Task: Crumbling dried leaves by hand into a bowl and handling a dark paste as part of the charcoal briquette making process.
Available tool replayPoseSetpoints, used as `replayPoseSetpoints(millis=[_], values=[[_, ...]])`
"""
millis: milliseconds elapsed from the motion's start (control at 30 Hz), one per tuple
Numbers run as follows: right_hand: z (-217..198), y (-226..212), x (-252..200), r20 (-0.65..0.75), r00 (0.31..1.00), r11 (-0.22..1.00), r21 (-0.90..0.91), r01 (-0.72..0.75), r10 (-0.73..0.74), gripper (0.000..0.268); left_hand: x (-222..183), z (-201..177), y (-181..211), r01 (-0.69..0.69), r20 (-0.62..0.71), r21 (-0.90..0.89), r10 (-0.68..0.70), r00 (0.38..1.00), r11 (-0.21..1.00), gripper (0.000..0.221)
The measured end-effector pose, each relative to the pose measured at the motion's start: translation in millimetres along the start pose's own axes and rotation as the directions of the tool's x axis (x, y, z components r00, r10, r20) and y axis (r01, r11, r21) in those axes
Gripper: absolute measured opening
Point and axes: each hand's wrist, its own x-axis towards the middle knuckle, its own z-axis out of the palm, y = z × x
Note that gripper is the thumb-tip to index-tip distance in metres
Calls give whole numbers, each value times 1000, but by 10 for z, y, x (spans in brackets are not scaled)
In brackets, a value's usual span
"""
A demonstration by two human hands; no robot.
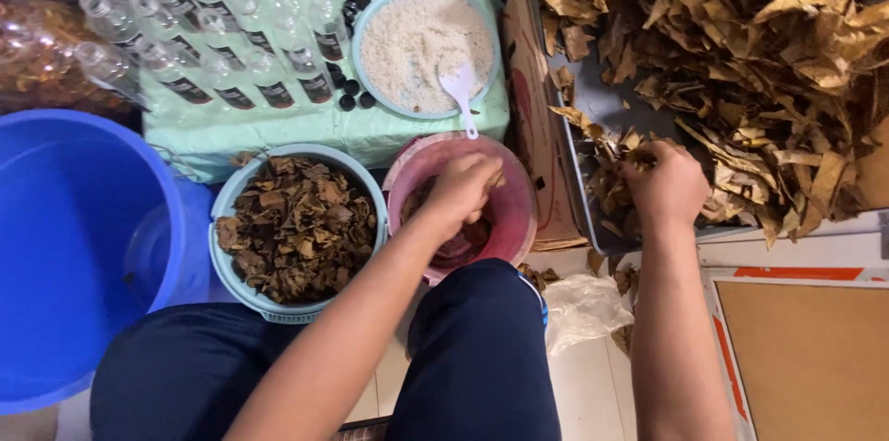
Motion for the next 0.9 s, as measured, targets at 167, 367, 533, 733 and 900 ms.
replayPoseSetpoints(millis=[167, 367, 533, 733, 900], values=[[59, 102, 88, -186, 981, 993, -112, 29, -50, 17, -21, -762, -205, 17, -38, 222, -9, 999, 975, 34], [-365, -158, 4, -335, 932, 987, -130, 98, -137, 21, -429, -1407, 95, 73, -54, 455, -55, 997, 888, 39], [-367, -37, 61, -419, 866, 936, -326, 135, -271, 15, -667, -1669, 52, -10, -135, 578, 107, 985, 816, 25], [-428, -153, 16, -457, 850, 959, -222, 175, -261, 11, -776, -1802, 60, 157, -303, 256, -75, 950, 954, 54], [-719, -1035, -126, -483, 790, 926, -177, 335, -378, 14, -858, -1781, 86, 103, -245, 244, -42, 969, 964, 26]])
